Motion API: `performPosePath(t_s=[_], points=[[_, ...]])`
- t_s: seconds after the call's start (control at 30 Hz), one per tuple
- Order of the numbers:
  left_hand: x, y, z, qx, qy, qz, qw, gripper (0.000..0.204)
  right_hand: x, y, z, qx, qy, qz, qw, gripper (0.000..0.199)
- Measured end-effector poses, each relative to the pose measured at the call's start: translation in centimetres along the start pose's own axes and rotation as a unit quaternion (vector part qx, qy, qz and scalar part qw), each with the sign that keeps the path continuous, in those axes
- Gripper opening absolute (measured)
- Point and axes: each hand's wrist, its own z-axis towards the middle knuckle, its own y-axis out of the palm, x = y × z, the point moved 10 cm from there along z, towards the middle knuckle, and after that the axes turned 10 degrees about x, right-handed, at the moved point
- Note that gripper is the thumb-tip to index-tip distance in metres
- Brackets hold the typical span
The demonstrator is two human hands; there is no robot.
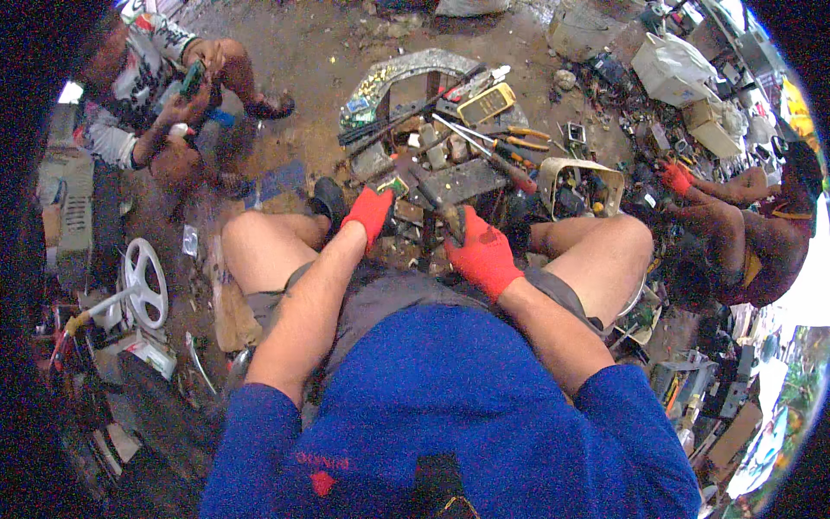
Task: The person uses a hammer to break apart electronic components, including circuit boards and plastic casings, while sitting on the ground. They separate the pieces and place them into a nearby container.
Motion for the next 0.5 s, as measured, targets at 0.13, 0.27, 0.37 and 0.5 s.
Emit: performPosePath(t_s=[0.13, 0.27, 0.37, 0.5], points=[[0.9, 0.8, 0.0, -0.028, -0.014, 0.031, 0.999, 0.056, 0.8, 0.4, -1.0, 0.051, -0.068, -0.015, 0.996, 0.049], [0.3, 0.2, -0.1, 0.024, 0.026, -0.003, 0.999, 0.055, 0.6, 0.9, -0.6, -0.036, 0.035, -0.054, 0.997, 0.049], [-0.4, 1.1, 0.8, -0.007, -0.028, 0.041, 0.999, 0.057, 0.6, 0.1, -0.6, 0.042, -0.03, -0.008, 0.999, 0.052], [-0.8, 1.0, 0.7, -0.005, -0.026, 0.056, 0.998, 0.059, 1.4, 1.5, -0.8, -0.017, -0.017, -0.087, 0.996, 0.06]])
